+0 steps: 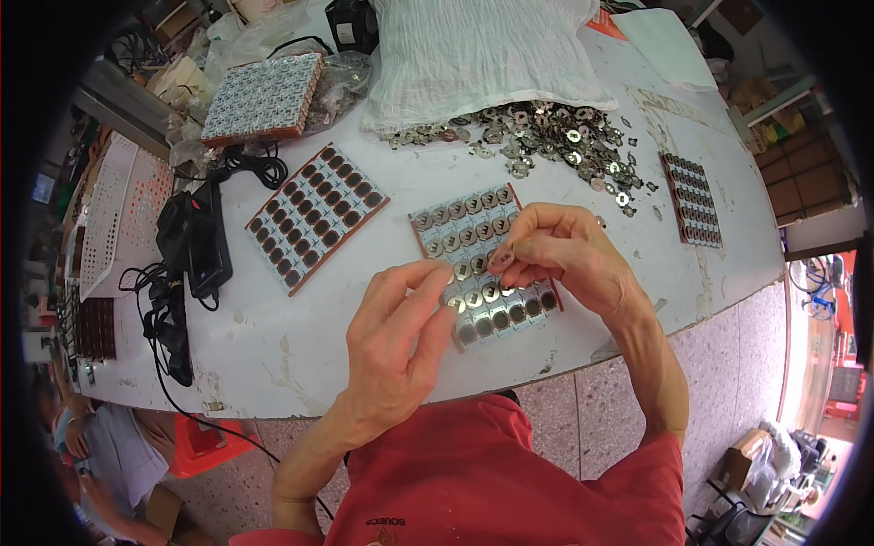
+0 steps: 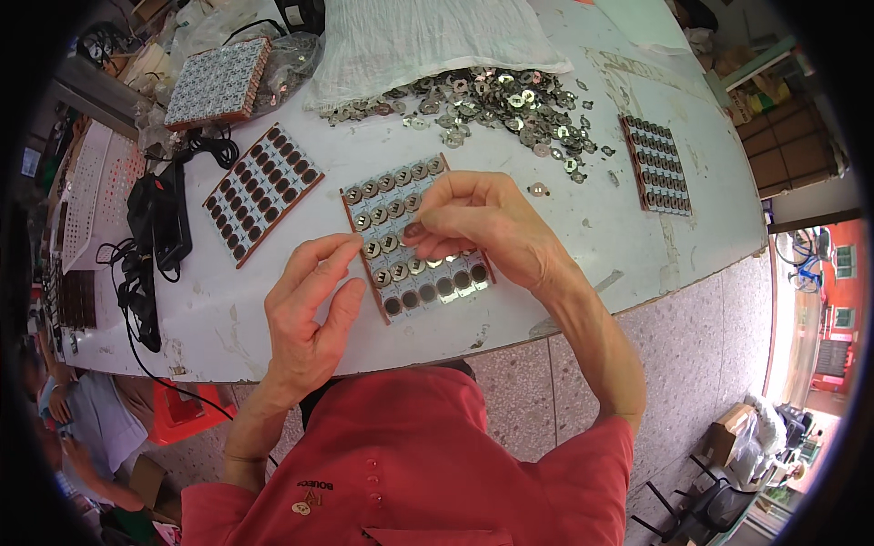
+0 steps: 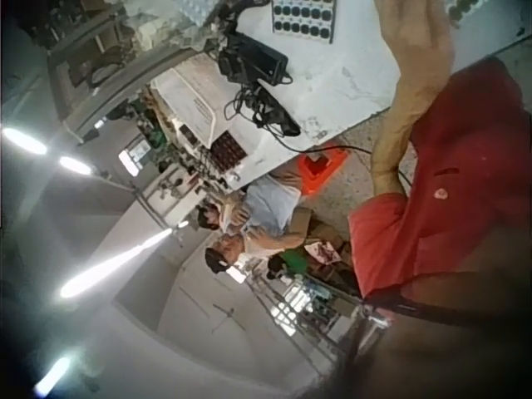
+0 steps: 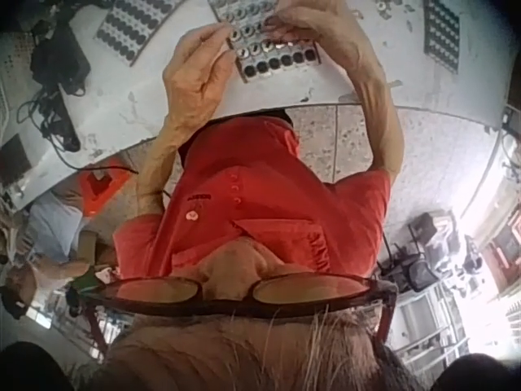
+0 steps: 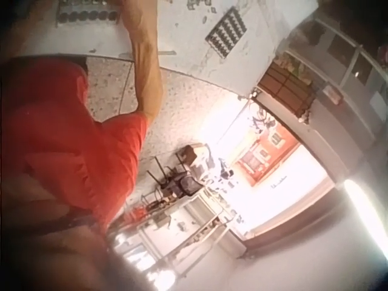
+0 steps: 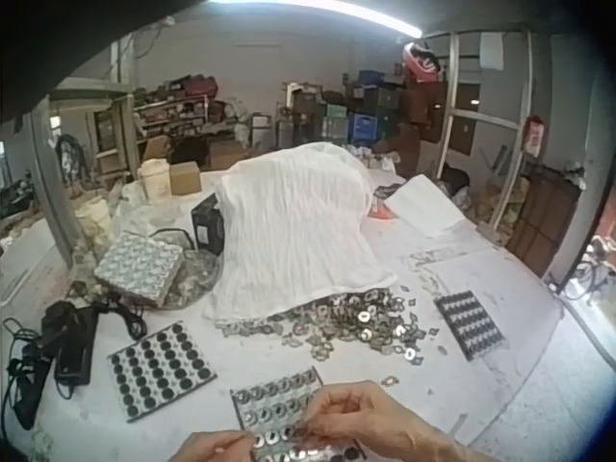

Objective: The person places small metal circular components into a plastic sorting tray by hand.

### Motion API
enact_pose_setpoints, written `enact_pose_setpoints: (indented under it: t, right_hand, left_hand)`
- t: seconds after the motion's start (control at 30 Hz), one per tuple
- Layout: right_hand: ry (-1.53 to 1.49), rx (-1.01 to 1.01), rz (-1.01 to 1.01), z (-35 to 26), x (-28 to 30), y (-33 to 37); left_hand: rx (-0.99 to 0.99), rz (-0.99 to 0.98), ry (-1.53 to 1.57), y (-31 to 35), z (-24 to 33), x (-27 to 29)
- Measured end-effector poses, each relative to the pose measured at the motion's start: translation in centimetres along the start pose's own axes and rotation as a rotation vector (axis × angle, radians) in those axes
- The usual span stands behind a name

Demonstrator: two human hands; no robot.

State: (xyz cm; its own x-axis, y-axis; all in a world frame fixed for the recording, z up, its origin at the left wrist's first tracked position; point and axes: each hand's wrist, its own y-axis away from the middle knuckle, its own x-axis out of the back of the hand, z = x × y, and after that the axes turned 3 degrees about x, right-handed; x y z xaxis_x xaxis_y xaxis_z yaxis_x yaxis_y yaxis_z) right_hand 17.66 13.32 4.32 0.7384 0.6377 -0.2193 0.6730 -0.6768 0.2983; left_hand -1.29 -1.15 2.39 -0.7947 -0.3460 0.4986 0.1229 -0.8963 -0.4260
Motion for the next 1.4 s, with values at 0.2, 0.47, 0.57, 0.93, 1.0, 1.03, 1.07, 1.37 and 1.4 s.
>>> enact_pose_setpoints:
  t: [0.2, 0.47, 0.57, 0.93, 1.0, 1.03, 1.07, 1.37, 1.4]
  right_hand:
    - [-0.005, -0.065, -0.143, 0.5, -1.6, 0.5]
    - [0.045, -0.112, -0.146, 0.5, -3.3, 1.3]
    - [0.21, 0.063, -0.079, 0.6, -3.6, 1.9]
    - [0.458, 0.197, 0.013, 2.5, -4.9, 4.2]
    - [0.545, 0.28, 0.05, 2.8, -4.9, 4.2]
    - [0.633, 0.364, 0.086, 2.9, -4.9, 4.2]
    - [0.634, 0.364, 0.085, 3.0, -5.0, 4.3]
    - [0.37, 0.188, 0.125, 4.2, -4.8, 5.2]
    - [0.373, 0.171, 0.135, 4.3, -4.6, 5.4]
  left_hand:
    - [0.174, 0.054, 0.171, 0.6, 0.6, -1.1]
    - [0.232, -0.036, 0.207, 0.5, -0.2, -0.3]
    - [0.179, -0.12, 0.097, 0.4, -0.2, 0.0]
    - [0.123, -0.166, 0.077, -0.7, 0.8, -0.3]
    - [0.131, -0.2, 0.103, -0.5, 0.8, -0.4]
    - [0.131, -0.201, 0.103, -0.4, 0.8, -0.5]
    - [0.137, -0.208, 0.107, -0.4, 0.8, -0.5]
    - [0.15, -0.056, 0.077, 0.7, 0.1, 0.2]
    - [0.06, -0.029, -0.04, 0.9, -0.3, 0.6]
